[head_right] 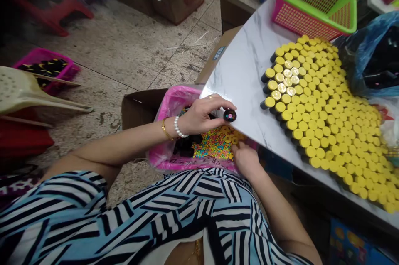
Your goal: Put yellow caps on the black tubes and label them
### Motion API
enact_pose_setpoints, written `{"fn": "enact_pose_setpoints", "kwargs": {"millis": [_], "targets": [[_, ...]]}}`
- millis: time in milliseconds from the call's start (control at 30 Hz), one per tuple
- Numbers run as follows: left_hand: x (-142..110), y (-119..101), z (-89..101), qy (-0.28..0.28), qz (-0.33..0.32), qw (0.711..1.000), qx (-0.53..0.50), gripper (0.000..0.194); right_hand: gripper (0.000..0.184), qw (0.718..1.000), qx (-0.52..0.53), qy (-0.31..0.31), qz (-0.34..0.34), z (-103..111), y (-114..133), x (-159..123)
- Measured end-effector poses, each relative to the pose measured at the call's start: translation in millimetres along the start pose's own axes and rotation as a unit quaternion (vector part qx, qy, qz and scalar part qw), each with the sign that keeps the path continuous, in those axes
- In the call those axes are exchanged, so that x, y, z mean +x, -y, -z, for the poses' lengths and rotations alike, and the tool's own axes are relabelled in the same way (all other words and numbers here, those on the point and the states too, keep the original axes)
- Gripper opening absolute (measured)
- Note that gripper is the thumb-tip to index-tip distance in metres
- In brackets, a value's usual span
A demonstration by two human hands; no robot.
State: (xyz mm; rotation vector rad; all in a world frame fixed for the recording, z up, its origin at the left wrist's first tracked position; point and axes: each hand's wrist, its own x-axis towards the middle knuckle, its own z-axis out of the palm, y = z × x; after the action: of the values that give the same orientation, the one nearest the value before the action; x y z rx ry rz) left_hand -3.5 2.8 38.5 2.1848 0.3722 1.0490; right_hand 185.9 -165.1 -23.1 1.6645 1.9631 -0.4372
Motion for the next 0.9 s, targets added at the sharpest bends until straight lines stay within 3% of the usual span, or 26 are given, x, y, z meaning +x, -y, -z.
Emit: {"fn": "enact_pose_setpoints", "kwargs": {"millis": [67, 133, 233, 300, 433, 600, 700, 800, 900], "targets": [[-5, 3, -9.7, 0.042, -0.052, 0.998, 0.008, 0.023, 0.029, 1.000, -0.004, -0.010, -0.013, -1, 3, -3], [-23, 7, -20.3, 0.123, -0.077, 0.989, 0.003, 0.022, 0.031, 1.000, 0.001, -0.015, -0.022, -2, 4, -6], [-56, 13, -30.9, 0.234, -0.044, 0.971, -0.026, 0.027, 0.030, 0.999, 0.018, -0.022, -0.029, -3, 3, -8], [-72, 17, -32.6, 0.257, 0.015, 0.964, -0.070, 0.030, 0.029, 0.999, 0.025, -0.032, -0.028, -3, 2, -5], [-78, 20, -28.9, 0.258, 0.110, 0.948, -0.148, 0.035, 0.029, 0.999, 0.034, -0.026, 0.011, -2, -1, 1], [-67, 13, -24.8, 0.223, 0.082, 0.962, -0.136, 0.036, 0.033, 0.998, 0.050, 0.031, 0.017, 3, -6, -1], [-56, 4, -18.8, 0.189, 0.044, 0.976, -0.103, 0.034, 0.032, 0.997, 0.065, 0.031, 0.010, 6, -6, 0], [-35, -1, -9.1, 0.148, 0.016, 0.988, -0.049, 0.029, 0.027, 0.994, 0.108, -0.009, 0.012, 6, -7, 1], [-9, 7, -4.3, 0.096, 0.020, 0.995, 0.014, 0.028, 0.028, 0.968, 0.219, -0.115, 0.034, 12, -8, -5]]}}
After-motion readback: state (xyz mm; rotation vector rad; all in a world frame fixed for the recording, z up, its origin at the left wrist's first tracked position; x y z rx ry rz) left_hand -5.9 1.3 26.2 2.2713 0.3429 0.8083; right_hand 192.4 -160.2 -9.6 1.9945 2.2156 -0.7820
